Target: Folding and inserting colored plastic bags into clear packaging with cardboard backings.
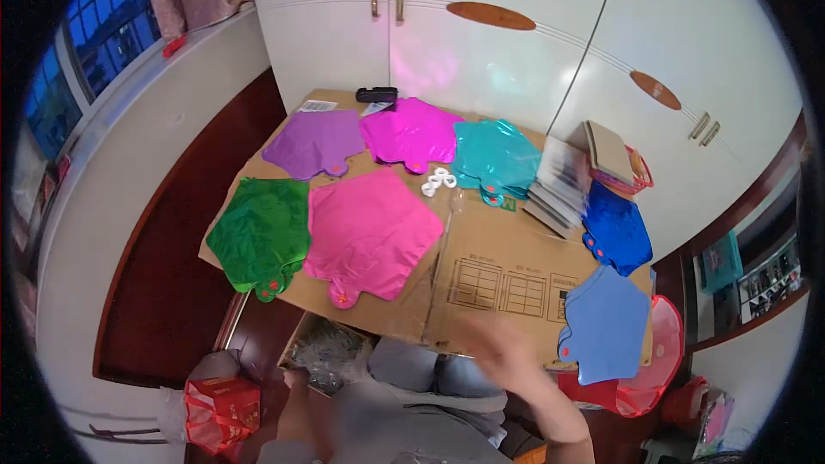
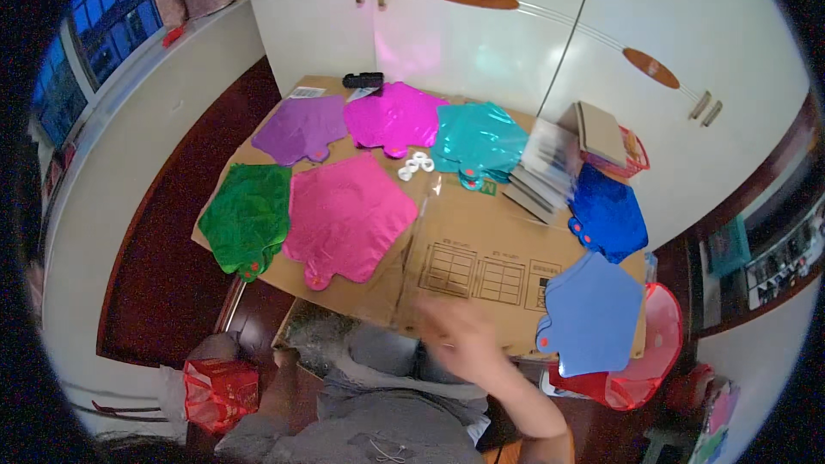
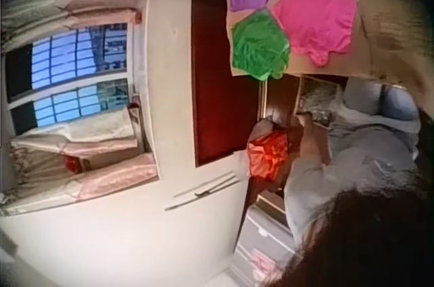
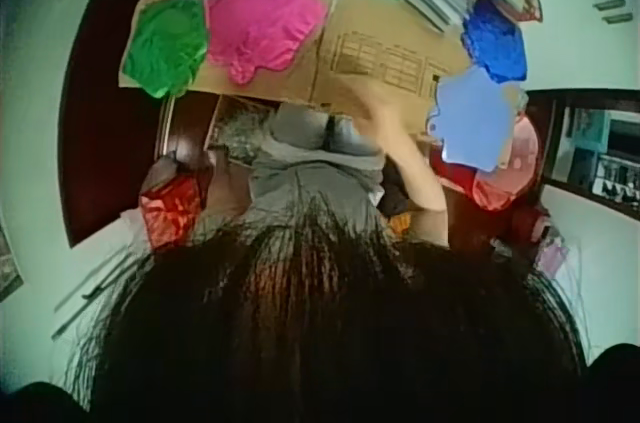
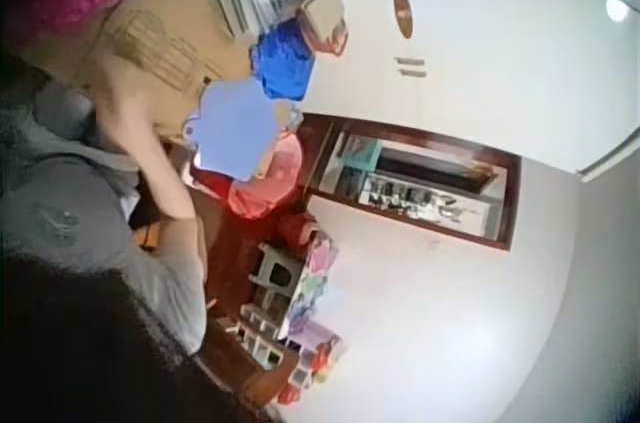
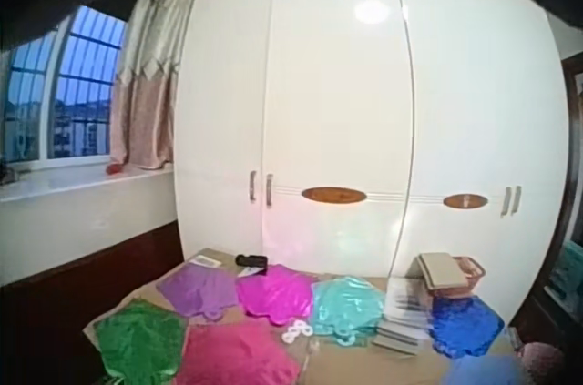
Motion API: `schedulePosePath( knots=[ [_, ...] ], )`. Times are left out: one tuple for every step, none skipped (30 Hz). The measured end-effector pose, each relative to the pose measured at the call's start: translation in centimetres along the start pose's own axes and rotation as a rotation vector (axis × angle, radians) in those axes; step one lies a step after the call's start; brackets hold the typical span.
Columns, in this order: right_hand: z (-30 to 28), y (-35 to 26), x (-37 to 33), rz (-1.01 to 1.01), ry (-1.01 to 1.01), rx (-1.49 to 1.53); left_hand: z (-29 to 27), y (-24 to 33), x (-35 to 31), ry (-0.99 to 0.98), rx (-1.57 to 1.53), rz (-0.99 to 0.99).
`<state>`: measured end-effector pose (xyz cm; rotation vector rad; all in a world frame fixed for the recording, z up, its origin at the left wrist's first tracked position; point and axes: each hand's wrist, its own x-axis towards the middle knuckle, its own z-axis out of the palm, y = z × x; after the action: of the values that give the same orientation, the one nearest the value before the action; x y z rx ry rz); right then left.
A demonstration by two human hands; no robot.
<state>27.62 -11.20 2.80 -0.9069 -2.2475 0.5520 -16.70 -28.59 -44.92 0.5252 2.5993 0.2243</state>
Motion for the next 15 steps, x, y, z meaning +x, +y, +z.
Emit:
schedulePosePath(
  knots=[
    [2.7, -0.7, 2.4, -0.070, -0.058, 0.038, -0.3, 1.9, -0.9, -0.070, 0.222, -0.035],
    [5.1, -1.4, 5.0, -0.150, -0.070, -0.017, -0.9, 2.8, -0.9, -0.101, 0.388, 0.235],
    [7.2, -1.9, 7.6, -0.184, -0.098, 0.000, -0.5, 2.0, 0.2, -0.122, 0.556, 0.487],
    [9.5, -2.2, 9.6, -0.221, -0.127, 0.023, 0.2, 0.6, 1.7, -0.142, 0.726, 0.732],
    [12.2, -1.8, 10.9, -0.244, -0.079, -0.012, 0.2, 1.8, 2.0, -0.176, 0.790, 0.805],
    [14.4, -1.3, 12.1, -0.269, -0.030, -0.047, -0.1, 3.5, 1.9, -0.194, 0.830, 0.827],
    [15.8, -1.3, 13.2, -0.273, -0.041, -0.101, -0.7, 4.5, 1.6, -0.211, 0.867, 0.841],
    [17.0, -1.5, 14.2, -0.283, -0.056, -0.151, -1.2, 5.0, 1.2, -0.217, 0.890, 0.839],
    [18.1, -2.3, 15.1, -0.310, -0.070, -0.167, -0.7, 2.0, 3.4, -0.284, 0.726, 0.854],
    [19.1, -1.7, 15.5, -0.308, -0.087, -0.236, -1.1, 2.9, 2.9, -0.282, 0.730, 0.905],
    [20.1, -1.1, 15.6, -0.306, -0.105, -0.305, -1.5, 3.5, 2.2, -0.279, 0.734, 0.956],
    [21.3, -0.9, 15.7, -0.316, -0.132, -0.355, -2.2, 3.0, 1.1, -0.278, 0.735, 0.980],
    [21.7, -1.0, 15.8, -0.314, -0.123, -0.339, -2.2, 1.6, 2.4, -0.239, 0.789, 0.951],
    [21.8, -1.1, 15.8, -0.314, -0.111, -0.324, -2.0, 0.1, 4.1, -0.195, 0.843, 0.922],
    [21.9, -0.9, 15.8, -0.308, -0.101, -0.315, -2.1, -0.6, 5.3, -0.154, 0.896, 0.899]
  ],
)
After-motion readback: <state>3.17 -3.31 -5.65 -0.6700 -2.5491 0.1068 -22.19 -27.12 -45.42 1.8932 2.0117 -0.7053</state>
